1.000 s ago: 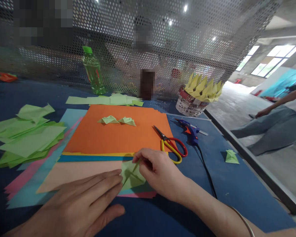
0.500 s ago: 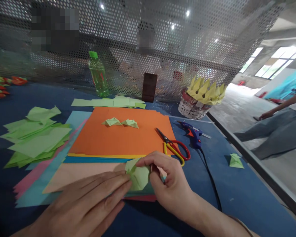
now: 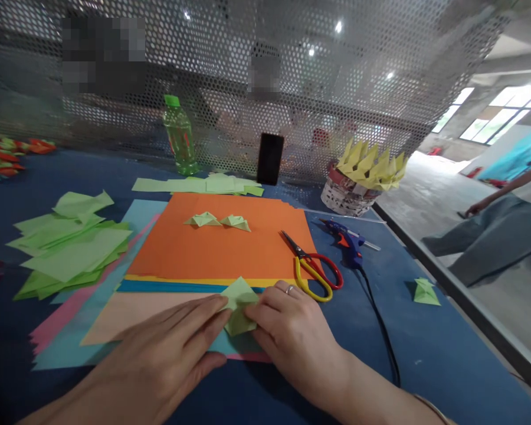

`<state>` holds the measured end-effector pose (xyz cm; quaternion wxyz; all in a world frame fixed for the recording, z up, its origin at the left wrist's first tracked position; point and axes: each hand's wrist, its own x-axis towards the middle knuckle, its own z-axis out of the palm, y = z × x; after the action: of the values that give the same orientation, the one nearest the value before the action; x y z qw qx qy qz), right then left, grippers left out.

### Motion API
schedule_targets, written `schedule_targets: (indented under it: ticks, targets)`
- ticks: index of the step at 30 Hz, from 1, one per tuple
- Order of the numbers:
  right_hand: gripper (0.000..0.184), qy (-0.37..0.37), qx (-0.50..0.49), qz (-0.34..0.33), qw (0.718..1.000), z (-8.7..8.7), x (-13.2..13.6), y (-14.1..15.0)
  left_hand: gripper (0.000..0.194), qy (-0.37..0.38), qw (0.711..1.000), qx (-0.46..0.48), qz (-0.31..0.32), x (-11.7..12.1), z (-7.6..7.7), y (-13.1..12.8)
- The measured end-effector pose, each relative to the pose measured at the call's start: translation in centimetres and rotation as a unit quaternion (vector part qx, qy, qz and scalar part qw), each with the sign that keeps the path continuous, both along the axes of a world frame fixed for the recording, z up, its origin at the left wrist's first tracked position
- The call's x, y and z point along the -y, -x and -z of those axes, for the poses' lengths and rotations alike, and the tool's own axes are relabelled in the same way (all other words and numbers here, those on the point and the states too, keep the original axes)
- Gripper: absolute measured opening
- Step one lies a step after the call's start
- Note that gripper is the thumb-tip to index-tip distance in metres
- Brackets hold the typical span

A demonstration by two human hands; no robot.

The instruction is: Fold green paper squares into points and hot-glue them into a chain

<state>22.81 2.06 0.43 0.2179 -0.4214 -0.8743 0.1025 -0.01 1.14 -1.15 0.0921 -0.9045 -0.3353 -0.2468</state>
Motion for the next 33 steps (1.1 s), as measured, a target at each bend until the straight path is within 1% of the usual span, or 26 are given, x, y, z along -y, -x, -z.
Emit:
schedule_targets:
  ticks: [3, 6, 8, 11, 15, 17, 18, 19, 21, 22, 23, 25, 26, 28, 29, 31, 33]
  targets:
    - [0.019, -0.013, 0.03, -0.034, 0.999, -0.6, 0.1, -0.1, 0.037, -0.005, 1.0, -0.007, 0.006, 0.0, 0.3, 0.2]
    - [0.019, 0.002, 0.031, -0.05, 0.998, -0.9, -0.2, -0.2, 0.037, -0.012, 1.0, -0.004, 0.013, 0.0, 0.1, 0.2]
    - [0.022, 0.027, 0.009, -0.055, 0.998, -0.8, -0.7, -0.4, 0.038, -0.009, 1.0, -0.006, 0.016, 0.2, 0.0, 0.1]
    - [0.036, 0.078, -0.033, -0.051, 0.995, -1.0, -1.4, -1.0, 0.04, 0.005, 1.0, -0.012, 0.003, 0.6, -0.2, -0.2]
    - [0.035, 0.153, -0.052, -0.062, 0.985, -2.0, -1.2, -1.6, 0.04, 0.017, 1.0, 0.012, -0.008, 1.1, 0.0, -0.4]
    - [0.035, 0.162, -0.074, -0.047, 0.983, -2.9, -1.5, -1.7, 0.04, 0.013, 1.0, 0.026, -0.01, 1.2, 0.2, -0.4]
    - [0.032, 0.155, -0.083, -0.015, 0.984, -3.4, -2.1, -1.7, 0.04, 0.009, 1.0, 0.028, -0.006, 1.2, 0.3, -0.4]
    - [0.027, 0.136, -0.089, 0.043, 0.986, -3.8, -3.1, -1.6, 0.039, 0.007, 1.0, 0.026, -0.004, 1.1, 0.5, -0.4]
    - [0.026, 0.116, -0.046, 0.146, 0.981, -4.9, -6.5, -1.2, 0.039, -0.002, 1.0, 0.023, 0.004, 0.9, 0.8, -0.3]
    - [0.029, 0.123, -0.031, 0.206, 0.97, -5.5, -8.9, -0.8, 0.04, -0.004, 1.0, 0.021, 0.006, 0.8, 1.0, -0.2]
    - [0.03, 0.116, -0.035, 0.245, 0.962, -6.0, -11.6, -0.4, 0.04, -0.004, 1.0, 0.014, 0.01, 0.7, 1.1, -0.2]
    - [0.033, 0.096, -0.054, 0.304, 0.946, -6.9, -17.4, 0.7, 0.041, -0.008, 1.0, 0.003, 0.013, 0.5, 1.3, -0.1]
    - [0.034, 0.092, -0.065, 0.341, 0.933, -7.1, -20.2, 1.3, 0.04, -0.009, 1.0, -0.008, 0.014, 0.4, 1.5, 0.0]
    - [0.033, 0.086, -0.092, 0.411, 0.903, -7.2, -24.8, 2.5, 0.038, -0.025, 0.999, -0.009, 0.018, 0.2, 2.1, 0.1]
    - [0.034, 0.083, -0.107, 0.442, 0.887, -6.9, -26.7, 3.1, 0.037, -0.039, 0.999, -0.008, 0.027, 0.1, 2.5, 0.2]
    - [0.035, 0.075, -0.138, 0.49, 0.858, -6.1, -29.4, 4.3, 0.038, -0.053, 0.998, -0.009, 0.03, -0.3, 3.6, 0.3]
    - [0.035, 0.062, -0.166, 0.523, 0.834, -5.0, -31.2, 5.4, 0.04, -0.055, 0.998, -0.016, 0.033, -0.8, 4.7, 0.5]
